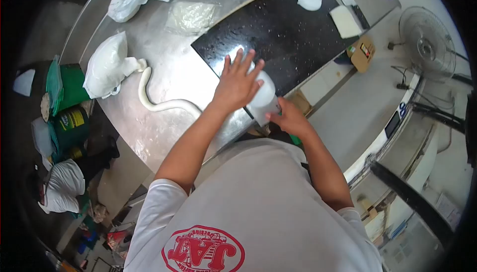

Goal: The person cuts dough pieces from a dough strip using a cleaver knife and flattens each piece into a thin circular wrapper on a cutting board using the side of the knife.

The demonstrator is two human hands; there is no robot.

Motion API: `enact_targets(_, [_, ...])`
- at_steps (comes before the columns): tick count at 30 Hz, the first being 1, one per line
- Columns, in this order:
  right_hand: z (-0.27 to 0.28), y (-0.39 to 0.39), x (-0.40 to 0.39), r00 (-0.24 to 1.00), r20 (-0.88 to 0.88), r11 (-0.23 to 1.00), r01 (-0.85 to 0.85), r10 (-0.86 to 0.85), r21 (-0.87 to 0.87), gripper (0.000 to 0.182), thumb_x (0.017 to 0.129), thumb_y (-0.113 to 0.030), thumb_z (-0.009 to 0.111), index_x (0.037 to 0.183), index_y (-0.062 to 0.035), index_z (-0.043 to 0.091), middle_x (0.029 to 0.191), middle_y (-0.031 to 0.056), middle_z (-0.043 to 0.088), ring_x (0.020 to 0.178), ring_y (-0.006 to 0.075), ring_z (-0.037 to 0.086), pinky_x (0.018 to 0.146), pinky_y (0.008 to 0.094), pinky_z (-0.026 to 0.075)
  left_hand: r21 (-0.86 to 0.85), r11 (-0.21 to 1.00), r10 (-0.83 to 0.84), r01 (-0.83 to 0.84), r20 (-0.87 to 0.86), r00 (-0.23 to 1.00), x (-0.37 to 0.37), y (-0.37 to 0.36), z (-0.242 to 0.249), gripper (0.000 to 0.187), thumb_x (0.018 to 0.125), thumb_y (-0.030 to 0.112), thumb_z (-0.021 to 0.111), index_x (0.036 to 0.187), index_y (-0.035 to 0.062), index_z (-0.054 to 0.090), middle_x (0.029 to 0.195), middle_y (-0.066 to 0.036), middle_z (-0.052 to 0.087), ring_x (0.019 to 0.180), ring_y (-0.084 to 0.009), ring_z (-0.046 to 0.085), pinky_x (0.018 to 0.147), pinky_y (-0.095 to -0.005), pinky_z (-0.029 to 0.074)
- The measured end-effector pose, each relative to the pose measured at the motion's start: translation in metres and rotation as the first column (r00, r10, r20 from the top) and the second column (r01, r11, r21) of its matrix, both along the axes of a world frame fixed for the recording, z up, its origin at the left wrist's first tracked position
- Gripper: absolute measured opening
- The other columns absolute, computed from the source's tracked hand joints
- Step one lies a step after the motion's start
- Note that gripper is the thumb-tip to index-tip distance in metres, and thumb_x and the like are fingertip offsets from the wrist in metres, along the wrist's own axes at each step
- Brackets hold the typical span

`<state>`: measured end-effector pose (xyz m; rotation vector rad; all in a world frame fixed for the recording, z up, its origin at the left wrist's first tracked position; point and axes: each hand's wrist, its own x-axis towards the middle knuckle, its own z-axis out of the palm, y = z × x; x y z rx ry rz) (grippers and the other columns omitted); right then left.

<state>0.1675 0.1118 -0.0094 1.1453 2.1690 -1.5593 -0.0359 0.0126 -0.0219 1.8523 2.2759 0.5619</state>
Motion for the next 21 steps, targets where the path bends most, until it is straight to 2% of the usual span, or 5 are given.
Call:
enact_targets(3, [0.019, 0.019, 0.007, 0.949, 0.008, 0.947, -0.315, 0.316, -0.054, 0.039, 0.086, -0.026, 0.075, 0.111, 0.0013, 0.062, 0.102, 0.0242, 0.070, 0.099, 0.0414, 0.067, 0.087, 0.0457, 0.051, 0.033, 0.998, -0.047, 0.049, -0.049, 0.998, 0.008, 0.005, 0.018, 0.048, 0.098, 0.035, 0.062, 0.142, 0.0134, 0.059, 0.141, -0.018, 0.058, 0.140, -0.0392, 0.047, 0.121, -0.0584, 0.027])
enact_targets(5, [0.017, 0.029, 0.018, 0.928, -0.078, 0.929, -0.367, 0.363, -0.039, 0.039, 0.086, -0.027, 0.074, 0.111, 0.0009, 0.062, 0.107, 0.0242, 0.070, 0.102, 0.0419, 0.066, 0.088, 0.0460, 0.051, -0.294, 0.939, -0.109, 0.178, 0.238, 0.965, 0.008, 0.013, 0.033, 0.047, 0.093, 0.031, 0.069, 0.136, 0.0118, 0.064, 0.118, -0.016, 0.069, 0.115, -0.0350, 0.064, 0.111, -0.0518, 0.042])
enact_targets(6, [0.026, 0.035, 0.019, 0.920, -0.079, 0.920, -0.388, 0.384, -0.049, 0.039, 0.088, -0.027, 0.074, 0.112, 0.0011, 0.062, 0.105, 0.0224, 0.070, 0.100, 0.0388, 0.067, 0.087, 0.0448, 0.051, -0.119, 0.981, -0.113, 0.153, 0.291, 0.950, 0.013, 0.017, 0.030, 0.044, 0.089, 0.026, 0.074, 0.130, 0.0103, 0.067, 0.102, -0.014, 0.071, 0.093, -0.0342, 0.069, 0.097, -0.0467, 0.050])
enact_targets(15, [0.013, 0.141, 0.081, 0.921, -0.133, 0.925, -0.376, 0.366, -0.056, 0.040, 0.088, -0.030, 0.073, 0.109, 0.0013, 0.059, 0.100, 0.0226, 0.068, 0.093, 0.0394, 0.066, 0.082, 0.0460, 0.049, -0.122, 0.976, -0.111, 0.181, 0.439, 0.892, 0.057, 0.122, 0.041, 0.037, 0.089, 0.019, 0.074, 0.125, 0.0075, 0.069, 0.097, -0.014, 0.072, 0.093, -0.0349, 0.070, 0.085, -0.0440, 0.054])
enact_targets(21, [0.029, 0.206, 0.119, 0.996, -0.081, 0.987, -0.053, 0.041, -0.151, 0.039, 0.089, -0.028, 0.074, 0.114, -0.0001, 0.063, 0.093, 0.0196, 0.070, 0.080, 0.0314, 0.066, 0.078, 0.0431, 0.051, 0.091, 0.989, -0.144, 0.112, 0.704, 0.696, 0.070, 0.201, 0.077, 0.029, 0.094, 0.015, 0.073, 0.122, 0.0061, 0.072, 0.105, -0.011, 0.075, 0.092, -0.0212, 0.072, 0.082, -0.0342, 0.056])
